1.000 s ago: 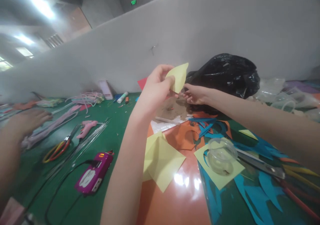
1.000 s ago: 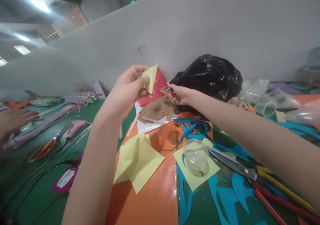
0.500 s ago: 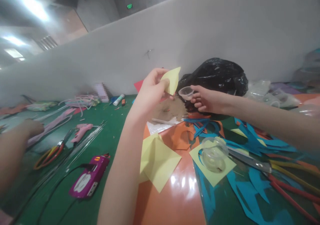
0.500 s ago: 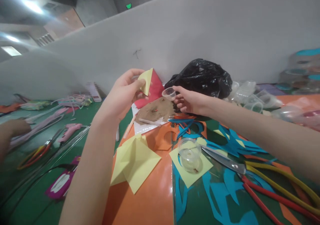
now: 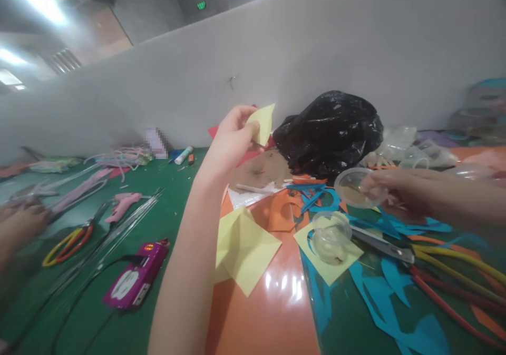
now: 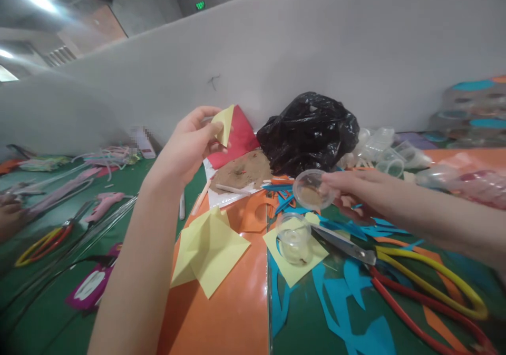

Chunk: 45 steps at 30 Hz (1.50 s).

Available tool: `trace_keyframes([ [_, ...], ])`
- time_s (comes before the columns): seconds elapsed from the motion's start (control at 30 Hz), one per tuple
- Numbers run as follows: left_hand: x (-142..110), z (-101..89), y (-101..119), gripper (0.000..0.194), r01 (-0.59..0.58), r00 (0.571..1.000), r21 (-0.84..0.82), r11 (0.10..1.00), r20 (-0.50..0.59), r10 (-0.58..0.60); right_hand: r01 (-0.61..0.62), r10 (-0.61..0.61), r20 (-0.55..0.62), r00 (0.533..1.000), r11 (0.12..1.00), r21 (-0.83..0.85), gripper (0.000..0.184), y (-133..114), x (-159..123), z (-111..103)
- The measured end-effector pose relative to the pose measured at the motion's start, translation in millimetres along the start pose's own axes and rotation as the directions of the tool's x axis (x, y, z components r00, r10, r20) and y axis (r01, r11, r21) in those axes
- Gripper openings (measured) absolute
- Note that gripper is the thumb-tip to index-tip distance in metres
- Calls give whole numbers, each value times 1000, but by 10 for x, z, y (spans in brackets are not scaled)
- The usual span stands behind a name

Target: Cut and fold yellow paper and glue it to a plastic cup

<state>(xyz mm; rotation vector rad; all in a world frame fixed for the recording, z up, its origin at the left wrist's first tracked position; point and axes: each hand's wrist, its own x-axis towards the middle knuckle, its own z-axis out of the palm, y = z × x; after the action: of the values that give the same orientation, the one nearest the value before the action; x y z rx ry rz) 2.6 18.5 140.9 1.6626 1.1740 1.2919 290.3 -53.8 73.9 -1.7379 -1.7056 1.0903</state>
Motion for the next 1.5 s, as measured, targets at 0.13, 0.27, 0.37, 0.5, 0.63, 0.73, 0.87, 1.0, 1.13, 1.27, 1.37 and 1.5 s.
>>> trace_keyframes([
  [0.13,-4,15,-6,21,20,1000,1,1000,-4,-20,5,-9,60,998,998,59,50,-25,-97,104],
  [0.27,-14,18,-16,20,-1,1000,9,1000,10,1,67,-67,2,998,997,-22,40,-104,-149,238],
  [0.37,-13,15,-15,20,3,1000,15,1000,5,-3,121,-123,-9,992,987,-102,41,-119,-166,299],
  [0.5,-7,15,-11,19,11,1000,12,1000,-5,-11,163,-164,14,986,962,-218,43,-99,-178,318],
  [0.63,-1,15,-11,21,21,1000,2,1000,-9,-21,187,-188,31,982,924,-333,46,-85,-192,311],
  [0.73,2,16,-3,22,24,999,4,1000,-23,-24,200,-199,43,979,897,-393,48,-52,-192,308],
  [0.87,-1,20,15,23,19,999,5,1000,-29,-19,209,-202,63,977,873,-441,50,7,-188,294],
  [1.0,-4,23,23,23,18,999,3,1000,-36,-18,215,-208,67,976,862,-460,52,-10,-203,268],
  [1.13,1,18,21,25,25,999,5,1000,-28,-25,212,-209,58,976,861,-463,52,-84,-220,254],
  [1.27,5,16,18,25,20,999,7,1000,-30,-20,257,-259,63,964,839,-480,53,-53,-231,245],
  [1.37,2,20,18,25,13,999,18,1000,-37,-12,358,-381,74,922,759,-545,47,35,-248,238],
  [1.5,-9,25,28,25,15,999,35,999,-41,-14,537,-641,109,760,525,-660,38,85,-284,239],
])
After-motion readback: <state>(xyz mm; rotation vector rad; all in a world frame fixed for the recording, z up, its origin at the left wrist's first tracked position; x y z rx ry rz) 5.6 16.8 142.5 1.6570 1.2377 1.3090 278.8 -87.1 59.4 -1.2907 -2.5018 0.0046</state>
